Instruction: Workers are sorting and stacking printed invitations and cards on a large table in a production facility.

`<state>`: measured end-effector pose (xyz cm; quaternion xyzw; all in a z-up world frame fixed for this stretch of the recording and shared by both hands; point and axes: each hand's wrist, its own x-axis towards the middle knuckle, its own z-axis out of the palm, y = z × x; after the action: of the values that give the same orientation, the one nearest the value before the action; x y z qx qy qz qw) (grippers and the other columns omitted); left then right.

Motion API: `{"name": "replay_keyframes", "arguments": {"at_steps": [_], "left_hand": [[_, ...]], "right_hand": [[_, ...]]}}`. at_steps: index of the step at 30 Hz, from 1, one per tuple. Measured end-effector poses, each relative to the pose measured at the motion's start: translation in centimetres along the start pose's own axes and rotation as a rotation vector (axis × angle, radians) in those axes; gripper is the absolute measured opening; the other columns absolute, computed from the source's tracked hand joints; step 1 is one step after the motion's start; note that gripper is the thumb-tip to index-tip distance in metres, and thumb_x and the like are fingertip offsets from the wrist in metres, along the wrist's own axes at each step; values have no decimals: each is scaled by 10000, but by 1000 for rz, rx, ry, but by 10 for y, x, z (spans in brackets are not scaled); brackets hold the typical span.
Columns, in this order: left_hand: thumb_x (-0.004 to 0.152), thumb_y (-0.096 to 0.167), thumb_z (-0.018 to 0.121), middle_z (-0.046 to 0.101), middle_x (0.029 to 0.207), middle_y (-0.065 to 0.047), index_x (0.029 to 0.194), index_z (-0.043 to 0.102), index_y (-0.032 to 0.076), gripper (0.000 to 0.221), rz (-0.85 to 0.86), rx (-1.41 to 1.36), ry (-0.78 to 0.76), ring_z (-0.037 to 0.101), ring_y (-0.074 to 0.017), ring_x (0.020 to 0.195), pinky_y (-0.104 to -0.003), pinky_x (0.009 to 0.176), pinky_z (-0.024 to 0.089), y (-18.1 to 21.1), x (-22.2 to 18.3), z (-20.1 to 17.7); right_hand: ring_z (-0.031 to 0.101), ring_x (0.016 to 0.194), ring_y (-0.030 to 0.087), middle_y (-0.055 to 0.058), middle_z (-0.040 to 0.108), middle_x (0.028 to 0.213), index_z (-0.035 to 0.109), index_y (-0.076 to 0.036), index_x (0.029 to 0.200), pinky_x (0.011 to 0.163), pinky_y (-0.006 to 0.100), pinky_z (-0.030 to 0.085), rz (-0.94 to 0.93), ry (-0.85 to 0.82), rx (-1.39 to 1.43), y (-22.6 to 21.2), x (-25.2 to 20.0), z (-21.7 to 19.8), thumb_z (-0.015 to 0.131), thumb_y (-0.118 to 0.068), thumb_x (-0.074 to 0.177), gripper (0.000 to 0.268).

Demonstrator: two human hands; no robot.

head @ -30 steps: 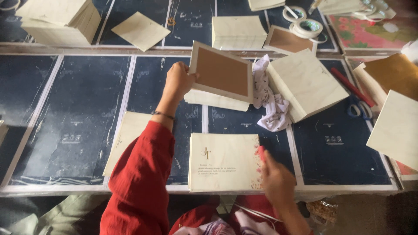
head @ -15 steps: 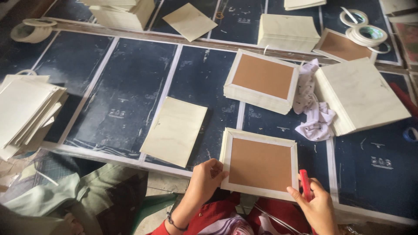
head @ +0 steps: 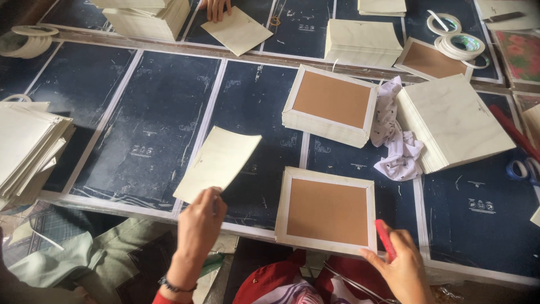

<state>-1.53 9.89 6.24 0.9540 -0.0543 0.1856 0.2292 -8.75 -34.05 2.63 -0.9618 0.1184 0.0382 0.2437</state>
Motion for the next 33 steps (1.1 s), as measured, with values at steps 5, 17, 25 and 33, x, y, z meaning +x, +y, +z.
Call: {"name": "replay_keyframes", "arguments": {"at_steps": [5, 17, 25, 33], "left_hand": [[926, -11, 608, 715, 925, -30, 1009, 683, 77, 143, 44, -312, 243, 677, -168, 749, -299, 669, 528, 48, 13, -79], [962, 246, 681, 654, 879, -15, 1260, 609, 63, 358, -73, -978, -129, 572, -89, 716, -234, 621, 471, 122, 49, -38], [878, 104, 837, 705, 760, -7, 864, 672, 83, 167, -476, -951, -432, 575, -57, 572, -230, 521, 369, 104, 11, 25], [842, 191, 844, 616, 1015, 5, 820, 748, 113, 125, -457, -737, -398, 613, -135, 881, -281, 803, 541, 77, -8, 57]], "right_hand": [[601, 638, 102, 16, 739, 963, 728, -83, 1279, 640, 248, 501, -220, 221, 399, -46, -17, -45, 770, -252, 851, 462], [527, 509, 127, 65, 634, 684, 663, -16, 854, 439, 265, 451, -99, 225, 903, -40, -26, -41, 778, -128, 867, 161], [458, 531, 78, 37, 515, 714, 633, -16, 1010, 437, 204, 316, 22, 200, 1165, -8, -3, -19, 722, -22, 916, 130], [444, 554, 94, 86, 647, 871, 638, 67, 1376, 426, 214, 327, 139, 157, 1062, -18, 4, 1, 725, 40, 865, 520]]}}
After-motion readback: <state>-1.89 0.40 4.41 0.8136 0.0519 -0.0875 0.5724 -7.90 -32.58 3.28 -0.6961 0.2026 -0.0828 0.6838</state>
